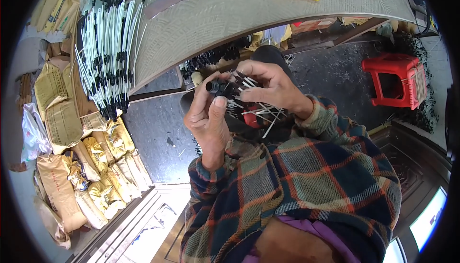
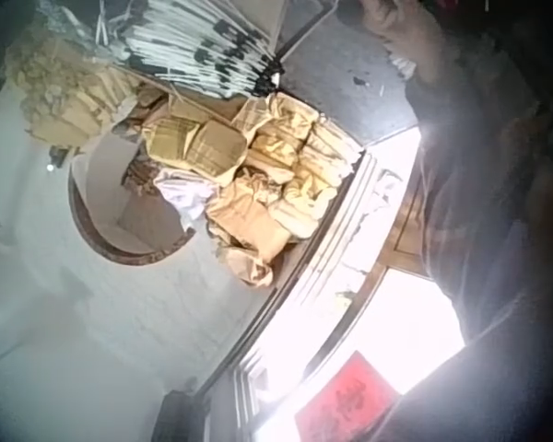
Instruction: Assembling badminton shuttlecocks by inserting feathers into bases and trimming them with cutters.
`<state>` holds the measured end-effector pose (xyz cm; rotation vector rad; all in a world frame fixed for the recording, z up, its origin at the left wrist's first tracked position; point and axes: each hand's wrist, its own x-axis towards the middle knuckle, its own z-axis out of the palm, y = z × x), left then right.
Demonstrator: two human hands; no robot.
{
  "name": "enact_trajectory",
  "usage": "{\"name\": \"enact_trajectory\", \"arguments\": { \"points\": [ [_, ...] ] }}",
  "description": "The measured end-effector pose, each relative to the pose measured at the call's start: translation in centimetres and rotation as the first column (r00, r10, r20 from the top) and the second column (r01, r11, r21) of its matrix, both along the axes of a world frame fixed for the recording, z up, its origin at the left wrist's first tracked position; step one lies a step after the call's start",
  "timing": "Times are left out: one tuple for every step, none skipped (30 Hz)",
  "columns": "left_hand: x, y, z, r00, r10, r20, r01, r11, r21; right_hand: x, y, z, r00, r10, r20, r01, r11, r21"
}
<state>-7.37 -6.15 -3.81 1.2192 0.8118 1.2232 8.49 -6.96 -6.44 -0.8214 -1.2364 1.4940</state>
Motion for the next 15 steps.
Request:
{"name": "enact_trajectory", "arguments": {
  "points": [
    [0.0,-0.1,-0.2,1.0,0.006,-0.006,-0.006,1.0,-0.008,-0.7,0.0,-0.5,0.98,-0.079,-0.184,0.082,0.997,0.01],
    [-0.2,-0.1,-0.2,1.0,0.018,-0.015,-0.018,1.0,-0.014,-1.3,0.0,-0.6,0.92,-0.144,-0.364,0.157,0.988,0.006],
    [-0.2,-0.1,-0.1,1.0,0.024,-0.015,-0.024,1.0,-0.011,-1.4,-0.1,-0.5,0.912,-0.137,-0.386,0.149,0.989,0.002],
    [-0.1,-0.2,0.0,0.999,0.039,-0.031,-0.038,0.999,0.019,-1.4,0.2,-0.5,0.913,-0.131,-0.387,0.144,0.99,0.004],
    [-0.1,-0.2,0.0,0.998,0.049,-0.046,-0.047,0.998,0.045,-1.2,0.4,-0.6,0.932,-0.1,-0.348,0.138,0.987,0.086],
    [-0.1,-0.2,-0.1,0.998,0.049,-0.045,-0.047,0.998,0.044,-1.1,0.6,-0.7,0.949,-0.072,-0.307,0.127,0.978,0.166],
    [-0.3,-0.2,-0.3,0.996,0.052,-0.071,-0.046,0.996,0.074,-1.0,0.7,-0.6,0.95,-0.072,-0.305,0.127,0.978,0.165],
    [-0.4,-0.1,-0.5,0.994,0.056,-0.098,-0.046,0.993,0.105,-0.8,0.7,-0.4,0.963,-0.052,-0.263,0.105,0.975,0.194],
    [-0.4,-0.1,-0.5,0.994,0.057,-0.096,-0.047,0.993,0.105,-0.6,0.7,-0.2,0.975,-0.032,-0.22,0.082,0.972,0.222],
    [-0.5,0.0,-0.6,0.99,0.056,-0.126,-0.038,0.989,0.141,-0.6,0.8,-0.1,0.975,-0.031,-0.219,0.08,0.972,0.222],
    [-0.6,0.0,-0.7,0.986,0.055,-0.156,-0.027,0.984,0.176,-0.6,0.7,0.0,0.975,-0.032,-0.219,0.079,0.975,0.207],
    [-0.6,0.0,-0.6,0.986,0.056,-0.155,-0.028,0.984,0.175,-0.6,0.6,0.1,0.975,-0.033,-0.219,0.076,0.978,0.193],
    [-0.7,0.0,-0.5,0.983,0.047,-0.175,-0.016,0.985,0.172,-0.5,0.6,0.2,0.975,-0.032,-0.218,0.075,0.979,0.192],
    [-0.7,-0.1,-0.4,0.98,0.036,-0.196,-0.002,0.986,0.169,-0.5,0.4,0.3,0.988,-0.034,-0.15,0.071,0.966,0.248],
    [-0.7,-0.2,-0.4,0.98,0.035,-0.195,-0.001,0.986,0.167,-0.4,0.3,0.4,0.996,-0.04,-0.082,0.063,0.951,0.302]
  ]
}}
